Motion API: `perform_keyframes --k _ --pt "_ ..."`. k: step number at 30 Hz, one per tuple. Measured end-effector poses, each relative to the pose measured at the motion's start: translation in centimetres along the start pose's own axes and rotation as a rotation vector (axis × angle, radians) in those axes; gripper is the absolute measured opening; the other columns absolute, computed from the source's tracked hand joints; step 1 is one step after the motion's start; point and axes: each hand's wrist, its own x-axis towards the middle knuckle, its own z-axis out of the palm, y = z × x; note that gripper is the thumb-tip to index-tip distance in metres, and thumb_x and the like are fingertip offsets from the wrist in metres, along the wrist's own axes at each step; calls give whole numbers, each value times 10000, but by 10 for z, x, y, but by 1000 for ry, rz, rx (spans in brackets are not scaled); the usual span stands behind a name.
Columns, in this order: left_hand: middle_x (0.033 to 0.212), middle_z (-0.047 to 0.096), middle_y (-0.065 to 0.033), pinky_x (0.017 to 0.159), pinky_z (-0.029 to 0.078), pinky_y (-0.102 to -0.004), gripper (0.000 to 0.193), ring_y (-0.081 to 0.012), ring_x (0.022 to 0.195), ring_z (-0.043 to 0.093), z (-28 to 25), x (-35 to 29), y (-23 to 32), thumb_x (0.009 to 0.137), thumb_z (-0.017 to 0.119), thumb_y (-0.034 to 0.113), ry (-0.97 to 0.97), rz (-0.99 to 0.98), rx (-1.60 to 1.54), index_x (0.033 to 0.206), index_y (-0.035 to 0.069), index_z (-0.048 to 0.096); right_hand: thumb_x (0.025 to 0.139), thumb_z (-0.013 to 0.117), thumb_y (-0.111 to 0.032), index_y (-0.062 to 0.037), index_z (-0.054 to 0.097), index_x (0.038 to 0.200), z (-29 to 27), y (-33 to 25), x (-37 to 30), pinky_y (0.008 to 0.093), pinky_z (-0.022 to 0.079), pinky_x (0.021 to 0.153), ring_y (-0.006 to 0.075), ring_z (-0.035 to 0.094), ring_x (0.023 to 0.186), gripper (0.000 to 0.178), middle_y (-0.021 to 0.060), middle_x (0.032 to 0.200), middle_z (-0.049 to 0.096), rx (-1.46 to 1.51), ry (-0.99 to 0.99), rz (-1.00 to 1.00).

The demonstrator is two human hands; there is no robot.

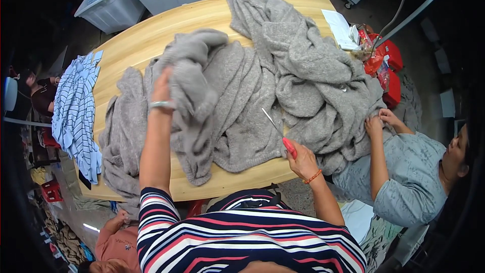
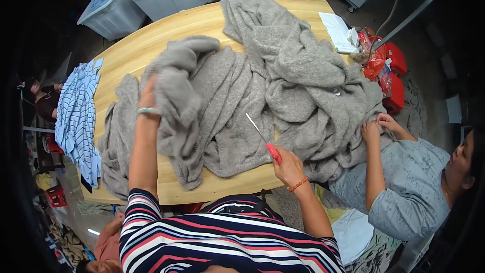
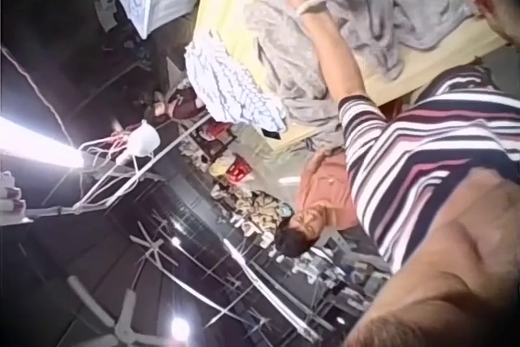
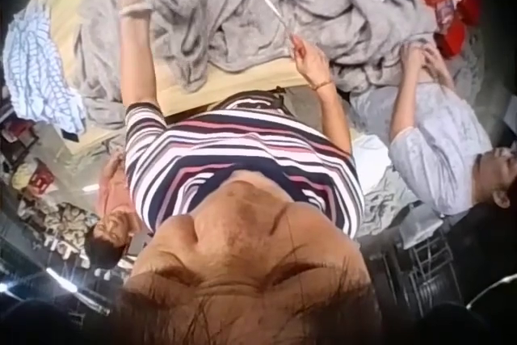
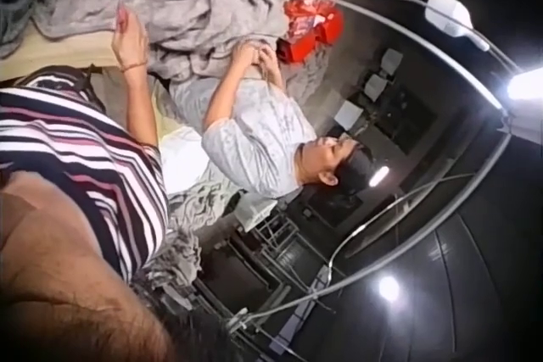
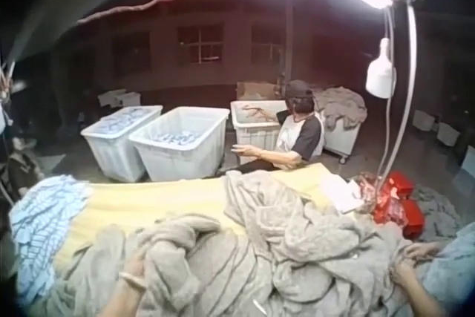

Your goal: Use scissors to trim loose threads from grey sweaters on a work table.

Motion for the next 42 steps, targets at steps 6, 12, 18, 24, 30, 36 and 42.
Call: perform_keyframes --k 6,12,18,24,30,36,42 --pt "1304 621 -208 1030 492 -439 548 -346 1181 611 -207 -54 -9 1039 428 369 96 118 42 1406 -32 495 908 618 -159 -121 609 1221 4 4 3 514 512 826 432 640 950 315 208 999 686 -19 -32 -36" --pt "1195 622 -162 959 458 -419 548 -284 1104 589 -134 -131 -67 856 735 164 748 729 1165 1355 54 539 901 616 -144 -123 605 1231 10 6 18 520 511 831 433 639 955 332 208 1003 684 -27 -79 -18" --pt "1327 538 -184 981 441 -466 659 -384 1185 526 -48 -134 -66 750 780 164 58 667 1969 1353 55 538 905 614 -147 -128 598 1252 14 -9 23 518 510 854 428 632 996 347 200 1055 682 -60 -129 -78" --pt "954 720 -190 793 533 -433 317 -362 907 684 -99 -81 -59 875 674 206 100 180 1689 1095 -23 680 907 623 -162 -128 595 1262 8 -5 9 505 509 874 418 637 1005 357 191 1063 687 -26 -93 -74" --pt "1297 614 -189 1050 495 -452 408 -301 1188 610 13 -88 94 995 576 180 -153 272 -152 1328 -51 525 880 621 -116 -88 612 1225 0 5 -2 474 519 819 418 648 933 346 215 977 678 6 -4 -99" --pt "1353 593 -183 1084 455 -469 432 -319 1215 594 -7 -111 -60 1003 561 206 23 19 87 1371 -14 509 893 625 -143 -105 611 1240 -4 -21 -3 474 529 763 397 670 874 349 199 939 691 30 -66 -198" --pt "1415 550 -160 1126 393 -496 474 -328 1303 523 -40 -106 -176 1019 550 288 86 -195 -254 1408 24 489 928 584 -209 -130 616 1163 12 -59 -5 531 514 686 415 678 757 251 190 780 691 -90 -350 -230"
